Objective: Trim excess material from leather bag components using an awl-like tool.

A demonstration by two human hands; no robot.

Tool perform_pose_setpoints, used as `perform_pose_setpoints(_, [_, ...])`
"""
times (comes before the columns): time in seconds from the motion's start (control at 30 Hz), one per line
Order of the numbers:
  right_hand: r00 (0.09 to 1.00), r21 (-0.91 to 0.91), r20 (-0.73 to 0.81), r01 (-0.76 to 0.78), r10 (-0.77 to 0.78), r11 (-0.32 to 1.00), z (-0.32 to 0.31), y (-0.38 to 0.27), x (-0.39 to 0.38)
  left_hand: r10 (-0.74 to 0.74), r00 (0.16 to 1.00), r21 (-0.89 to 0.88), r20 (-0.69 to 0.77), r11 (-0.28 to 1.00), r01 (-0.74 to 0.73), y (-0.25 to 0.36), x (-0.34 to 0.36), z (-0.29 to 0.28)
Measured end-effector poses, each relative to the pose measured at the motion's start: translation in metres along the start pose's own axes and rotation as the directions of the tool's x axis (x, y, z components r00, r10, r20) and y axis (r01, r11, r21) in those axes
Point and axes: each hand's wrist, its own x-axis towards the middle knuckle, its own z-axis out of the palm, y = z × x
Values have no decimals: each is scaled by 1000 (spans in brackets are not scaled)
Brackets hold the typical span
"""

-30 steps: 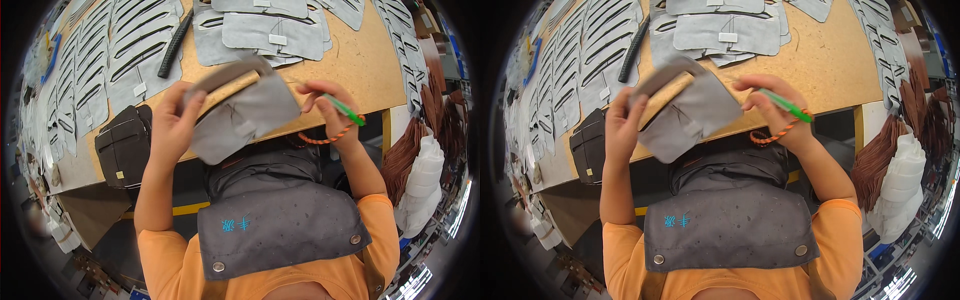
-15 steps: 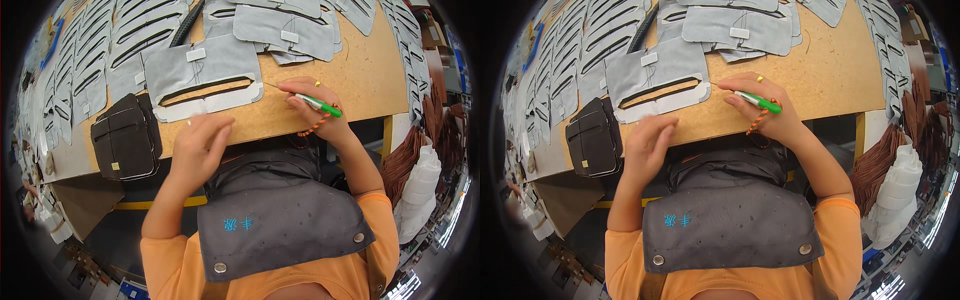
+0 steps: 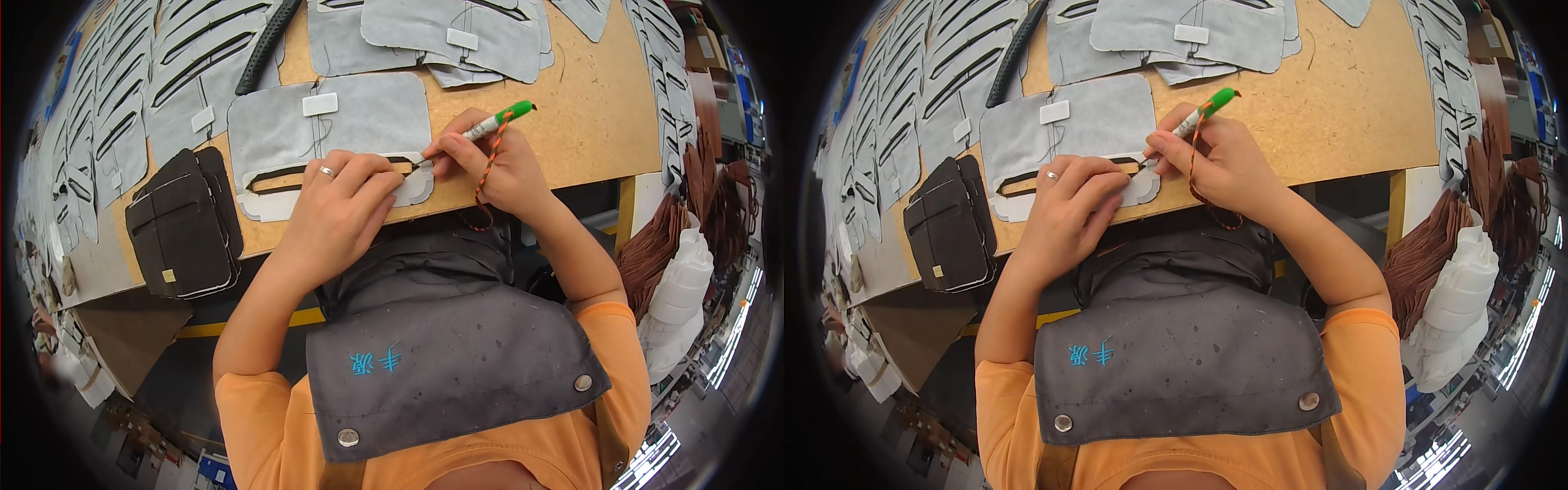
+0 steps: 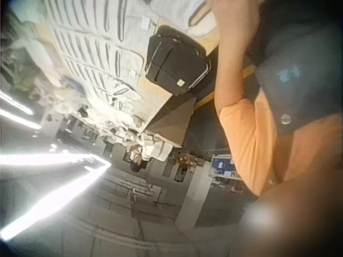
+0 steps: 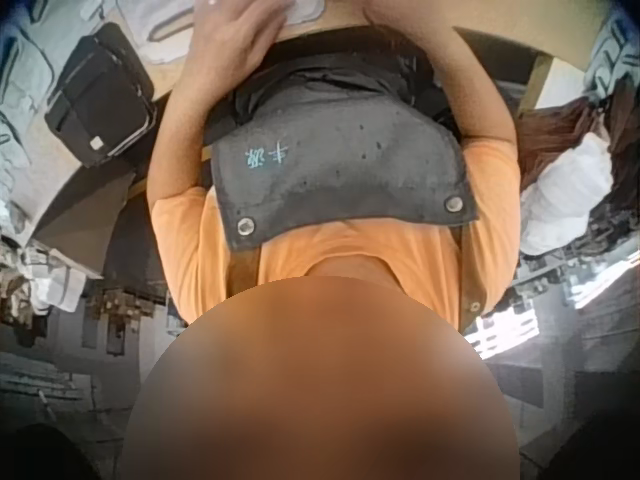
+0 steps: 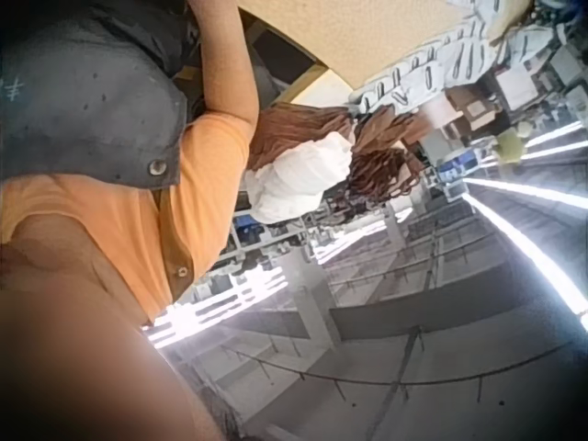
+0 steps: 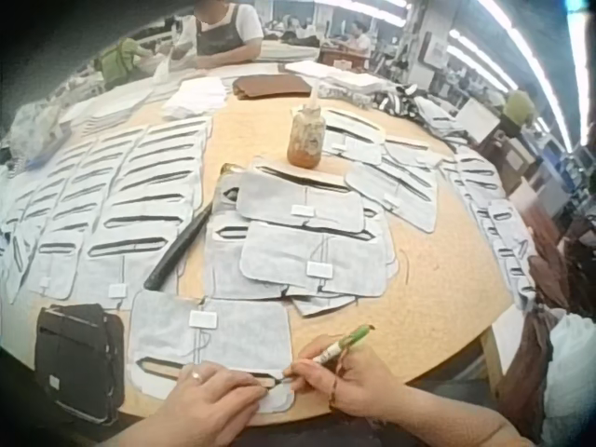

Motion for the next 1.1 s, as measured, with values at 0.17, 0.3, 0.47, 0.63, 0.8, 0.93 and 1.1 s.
perform_pose_setpoints(0.17, [999,-28,7,-52,52,998,-1,-3,3,80,997,37,25,996,-81,-4,7,-5])
perform_pose_setpoints(0.3, [998,-26,-22,-67,67,997,1,-3,7,109,991,28,81,993,-111,-6,7,-3])
perform_pose_setpoints(0.47, [977,-192,122,-149,174,970,-7,-21,15,89,994,66,66,993,-94,-8,3,2])
perform_pose_setpoints(0.63, [869,-414,273,493,-412,765,-15,7,-7,60,997,76,56,995,-64,-5,4,2])
perform_pose_setpoints(0.8, [708,-607,477,694,-521,387,-18,16,-27,22,999,35,43,999,-23,-6,4,2])
perform_pose_setpoints(0.93, [809,-463,194,575,-556,675,-16,23,-30,-14,999,11,36,1000,14,-3,5,2])
perform_pose_setpoints(1.1, [831,-515,197,539,-520,667,-10,16,-27,-14,999,12,51,1000,13,0,5,0])
